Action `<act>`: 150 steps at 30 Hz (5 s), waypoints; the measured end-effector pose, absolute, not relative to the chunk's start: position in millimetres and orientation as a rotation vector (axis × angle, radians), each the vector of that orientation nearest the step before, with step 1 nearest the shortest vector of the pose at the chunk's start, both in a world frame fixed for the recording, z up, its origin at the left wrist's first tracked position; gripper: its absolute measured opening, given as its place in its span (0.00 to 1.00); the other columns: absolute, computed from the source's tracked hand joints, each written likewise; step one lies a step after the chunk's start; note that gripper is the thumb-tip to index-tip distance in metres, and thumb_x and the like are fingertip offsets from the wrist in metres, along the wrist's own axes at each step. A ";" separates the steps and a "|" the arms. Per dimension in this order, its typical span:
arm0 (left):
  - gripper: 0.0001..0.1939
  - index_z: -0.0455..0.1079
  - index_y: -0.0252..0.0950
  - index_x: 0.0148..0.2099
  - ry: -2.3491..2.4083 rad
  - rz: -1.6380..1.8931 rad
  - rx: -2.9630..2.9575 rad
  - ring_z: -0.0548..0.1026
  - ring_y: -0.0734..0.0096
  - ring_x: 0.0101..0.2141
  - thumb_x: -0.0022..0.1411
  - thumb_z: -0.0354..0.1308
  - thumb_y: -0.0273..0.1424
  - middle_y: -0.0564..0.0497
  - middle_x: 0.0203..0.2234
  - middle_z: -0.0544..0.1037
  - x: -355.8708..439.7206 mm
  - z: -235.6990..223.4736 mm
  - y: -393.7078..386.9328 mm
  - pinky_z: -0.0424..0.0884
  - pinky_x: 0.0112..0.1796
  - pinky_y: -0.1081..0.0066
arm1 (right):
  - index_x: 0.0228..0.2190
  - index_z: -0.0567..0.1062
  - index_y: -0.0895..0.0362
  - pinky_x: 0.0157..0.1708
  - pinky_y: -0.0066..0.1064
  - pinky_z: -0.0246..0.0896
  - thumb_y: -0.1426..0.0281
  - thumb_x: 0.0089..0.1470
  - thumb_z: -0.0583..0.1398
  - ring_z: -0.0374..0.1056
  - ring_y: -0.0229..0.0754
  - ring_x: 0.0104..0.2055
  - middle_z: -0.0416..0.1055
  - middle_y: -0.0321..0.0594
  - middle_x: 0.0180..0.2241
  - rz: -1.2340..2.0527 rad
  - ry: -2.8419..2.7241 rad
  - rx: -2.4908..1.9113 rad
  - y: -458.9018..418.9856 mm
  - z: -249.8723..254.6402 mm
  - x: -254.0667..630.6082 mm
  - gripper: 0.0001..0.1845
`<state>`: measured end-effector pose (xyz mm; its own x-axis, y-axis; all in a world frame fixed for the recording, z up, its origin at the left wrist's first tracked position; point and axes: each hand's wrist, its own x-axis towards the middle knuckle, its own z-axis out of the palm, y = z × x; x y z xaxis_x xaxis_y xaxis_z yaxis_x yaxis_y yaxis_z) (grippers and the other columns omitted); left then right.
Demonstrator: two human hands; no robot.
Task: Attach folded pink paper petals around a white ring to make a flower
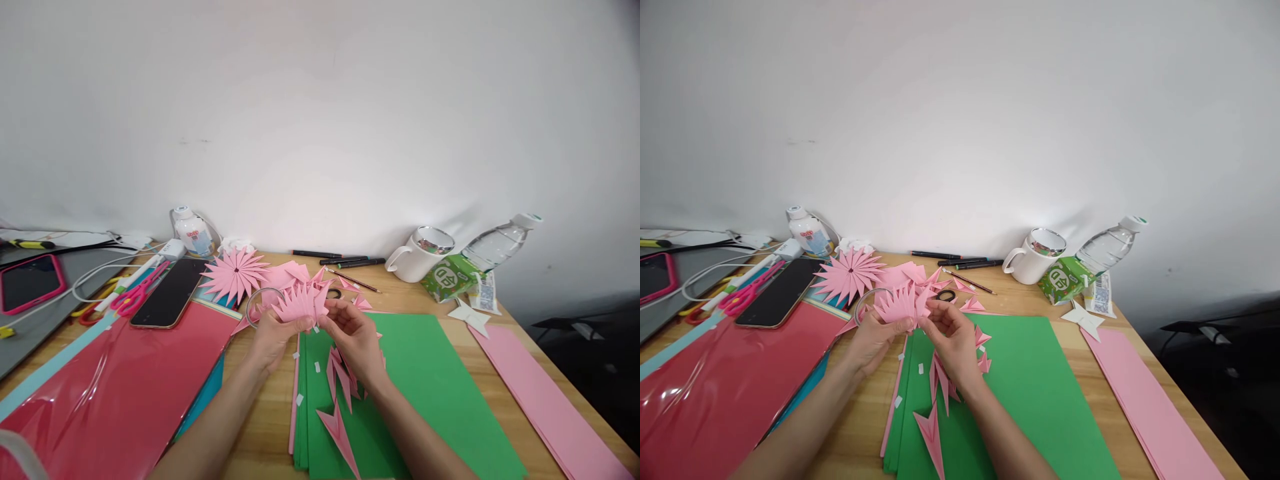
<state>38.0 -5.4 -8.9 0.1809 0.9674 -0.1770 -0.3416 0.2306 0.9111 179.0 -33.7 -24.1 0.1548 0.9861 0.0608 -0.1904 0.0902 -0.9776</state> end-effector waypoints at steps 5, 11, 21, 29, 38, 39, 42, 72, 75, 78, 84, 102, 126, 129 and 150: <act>0.15 0.78 0.31 0.31 0.932 1.102 0.859 0.74 0.71 0.28 0.35 0.72 0.25 0.48 0.25 0.80 36.4 -12.0 -4.8 0.70 0.31 0.74 | 0.34 0.75 0.55 0.36 0.32 0.67 0.65 0.41 0.69 0.67 0.38 0.31 0.72 0.36 0.29 1.126 -0.976 -1.091 -35.3 -25.4 176.2 0.16; 0.13 0.77 0.31 0.29 0.923 1.113 0.857 0.73 0.72 0.25 0.35 0.72 0.26 0.47 0.25 0.80 37.7 -11.3 -5.4 0.69 0.27 0.75 | 0.32 0.78 0.54 0.34 0.33 0.67 0.65 0.39 0.69 0.68 0.39 0.30 0.74 0.37 0.28 1.097 -0.943 -1.107 -34.7 -28.8 174.0 0.14; 0.15 0.78 0.32 0.30 0.911 1.118 0.791 0.77 0.64 0.30 0.35 0.72 0.25 0.47 0.27 0.81 40.4 -11.6 -7.2 0.73 0.36 0.68 | 0.29 0.80 0.54 0.32 0.33 0.65 0.66 0.37 0.70 0.68 0.40 0.29 0.75 0.37 0.26 1.006 -0.949 -1.190 -36.2 -28.7 171.1 0.12; 0.14 0.77 0.31 0.27 0.930 1.102 0.743 0.73 0.74 0.24 0.32 0.74 0.27 0.48 0.22 0.79 39.8 -10.6 -7.8 0.70 0.27 0.76 | 0.29 0.80 0.54 0.28 0.31 0.64 0.67 0.37 0.70 0.66 0.38 0.26 0.73 0.35 0.24 1.072 -0.934 -1.110 -35.7 -31.8 171.8 0.11; 0.16 0.78 0.31 0.29 0.915 1.073 0.822 0.73 0.74 0.23 0.35 0.74 0.31 0.48 0.23 0.80 38.4 -12.2 -6.1 0.70 0.24 0.77 | 0.27 0.80 0.56 0.29 0.30 0.66 0.68 0.35 0.70 0.67 0.36 0.25 0.73 0.34 0.22 1.159 -0.941 -1.097 -33.2 -26.6 176.1 0.11; 0.15 0.78 0.31 0.29 0.912 1.080 0.828 0.73 0.74 0.23 0.35 0.74 0.30 0.48 0.23 0.80 38.2 -12.3 -5.9 0.70 0.24 0.77 | 0.26 0.80 0.56 0.29 0.29 0.65 0.68 0.35 0.70 0.67 0.36 0.25 0.73 0.34 0.22 1.158 -0.942 -1.095 -33.1 -26.5 176.2 0.11; 0.15 0.78 0.31 0.28 0.909 1.089 0.839 0.73 0.75 0.23 0.34 0.74 0.28 0.49 0.22 0.79 37.8 -11.5 -5.2 0.70 0.24 0.77 | 0.27 0.80 0.56 0.28 0.28 0.65 0.68 0.37 0.70 0.67 0.35 0.25 0.73 0.34 0.22 1.145 -0.961 -1.086 -33.0 -27.0 176.6 0.10; 0.18 0.77 0.29 0.28 0.901 1.056 0.774 0.71 0.75 0.23 0.33 0.74 0.34 0.48 0.23 0.78 41.7 -7.5 -9.6 0.69 0.27 0.75 | 0.28 0.77 0.57 0.30 0.29 0.64 0.66 0.35 0.71 0.67 0.35 0.25 0.73 0.32 0.22 1.301 -0.902 -1.029 -31.4 -26.5 177.9 0.15; 0.17 0.77 0.29 0.28 0.923 1.064 0.803 0.71 0.75 0.24 0.35 0.73 0.33 0.48 0.24 0.79 40.1 -9.8 -8.9 0.69 0.27 0.75 | 0.29 0.77 0.57 0.31 0.29 0.65 0.66 0.36 0.71 0.68 0.35 0.25 0.73 0.33 0.23 1.287 -0.929 -1.033 -32.7 -25.7 178.4 0.15; 0.15 0.77 0.29 0.28 0.953 1.042 0.839 0.70 0.76 0.22 0.36 0.73 0.32 0.50 0.21 0.77 37.7 -13.0 -8.2 0.68 0.26 0.76 | 0.28 0.77 0.58 0.30 0.28 0.65 0.64 0.39 0.70 0.67 0.35 0.26 0.73 0.35 0.24 1.275 -1.007 -1.076 -32.3 -23.8 179.9 0.14; 0.18 0.77 0.29 0.31 0.919 0.954 0.764 0.70 0.75 0.22 0.37 0.73 0.34 0.49 0.23 0.78 36.7 -13.1 -8.5 0.68 0.24 0.75 | 0.24 0.76 0.60 0.27 0.29 0.67 0.58 0.37 0.69 0.66 0.36 0.24 0.70 0.35 0.22 1.289 -1.000 -1.162 -29.0 -22.9 181.8 0.18; 0.15 0.78 0.33 0.28 0.949 1.176 0.983 0.75 0.67 0.27 0.33 0.73 0.28 0.50 0.23 0.79 38.2 -3.2 -10.8 0.73 0.35 0.68 | 0.32 0.78 0.54 0.31 0.30 0.67 0.74 0.49 0.64 0.69 0.39 0.32 0.74 0.39 0.30 0.605 -1.389 -1.007 -40.3 -17.9 179.0 0.05; 0.15 0.77 0.33 0.28 0.870 1.103 0.952 0.75 0.67 0.27 0.34 0.73 0.31 0.50 0.22 0.79 37.1 -5.1 -12.3 0.72 0.33 0.68 | 0.32 0.71 0.54 0.29 0.28 0.66 0.72 0.51 0.61 0.67 0.37 0.29 0.70 0.37 0.28 0.577 -1.336 -1.016 -45.9 -19.0 172.2 0.04; 0.18 0.78 0.32 0.30 0.872 1.098 0.869 0.75 0.68 0.28 0.32 0.74 0.31 0.48 0.25 0.80 38.9 -5.3 -11.9 0.72 0.34 0.69 | 0.32 0.71 0.55 0.31 0.29 0.68 0.66 0.48 0.64 0.68 0.37 0.29 0.70 0.37 0.29 0.889 -1.113 -1.038 -43.1 -21.0 170.5 0.09; 0.13 0.77 0.32 0.23 0.916 1.139 0.973 0.72 0.72 0.22 0.40 0.71 0.38 0.50 0.18 0.78 36.4 -10.1 -6.3 0.70 0.29 0.73 | 0.29 0.71 0.56 0.33 0.27 0.65 0.68 0.46 0.66 0.66 0.35 0.29 0.69 0.34 0.27 1.048 -1.042 -1.004 -38.5 -24.2 173.2 0.09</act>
<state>36.4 -6.3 -10.1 0.1794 0.9799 -0.0870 -0.2953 0.1380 0.9454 173.2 -38.5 -24.2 0.1693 0.9709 0.1694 -0.1751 0.1988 -0.9643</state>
